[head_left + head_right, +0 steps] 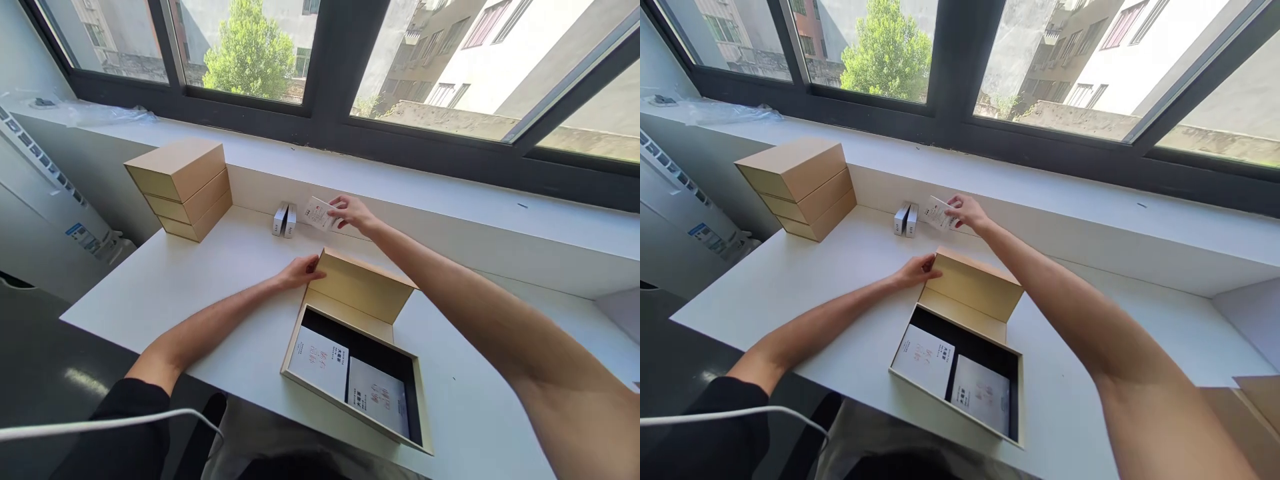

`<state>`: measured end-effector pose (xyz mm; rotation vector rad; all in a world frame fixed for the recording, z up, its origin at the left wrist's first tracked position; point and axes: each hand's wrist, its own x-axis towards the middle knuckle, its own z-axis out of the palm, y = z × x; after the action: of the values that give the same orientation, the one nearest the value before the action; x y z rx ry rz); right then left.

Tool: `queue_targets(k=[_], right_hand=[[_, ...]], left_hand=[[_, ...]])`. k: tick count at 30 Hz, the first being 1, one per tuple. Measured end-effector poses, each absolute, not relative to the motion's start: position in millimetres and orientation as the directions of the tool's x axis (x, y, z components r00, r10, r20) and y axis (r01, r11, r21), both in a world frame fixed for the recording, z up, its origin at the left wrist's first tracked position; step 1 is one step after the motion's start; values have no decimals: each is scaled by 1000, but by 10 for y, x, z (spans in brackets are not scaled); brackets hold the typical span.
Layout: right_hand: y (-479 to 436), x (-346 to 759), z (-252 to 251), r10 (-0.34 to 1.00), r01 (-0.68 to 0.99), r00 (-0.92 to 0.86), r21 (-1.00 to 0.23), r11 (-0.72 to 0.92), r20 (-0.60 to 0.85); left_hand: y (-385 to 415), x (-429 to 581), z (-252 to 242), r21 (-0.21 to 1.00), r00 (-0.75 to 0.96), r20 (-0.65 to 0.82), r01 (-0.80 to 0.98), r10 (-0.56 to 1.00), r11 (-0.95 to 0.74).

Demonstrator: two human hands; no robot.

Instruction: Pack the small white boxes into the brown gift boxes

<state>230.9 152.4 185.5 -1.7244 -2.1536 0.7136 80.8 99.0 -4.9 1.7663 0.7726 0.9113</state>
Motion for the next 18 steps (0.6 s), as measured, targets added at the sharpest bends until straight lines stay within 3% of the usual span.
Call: queue_targets(k=[6, 8, 11, 14, 16, 18], right_hand=[[342, 2958, 2473, 941, 783, -301, -522, 337, 156], [-199, 3127, 2470, 910, 815, -318, -413, 406, 267], [-943, 3311, 2168, 763, 800, -491, -130, 586, 421], [-1467, 3423, 1639, 573, 624, -731, 22, 781, 369], [-1667, 3475, 1319, 459, 487, -840, 31, 873, 289], [-1754, 3511, 1121, 429, 439, -860, -29, 898, 276]], left_hand=[[923, 763, -42, 933, 507, 247, 105, 826, -344], [897, 745, -29, 931, 503, 250, 111, 827, -349], [873, 726, -18, 926, 498, 247, 131, 831, -354], [857, 713, -19, 918, 471, 246, 168, 847, -360], [845, 706, -22, 914, 454, 246, 185, 856, -361], [834, 700, -24, 913, 447, 244, 192, 860, -359]])
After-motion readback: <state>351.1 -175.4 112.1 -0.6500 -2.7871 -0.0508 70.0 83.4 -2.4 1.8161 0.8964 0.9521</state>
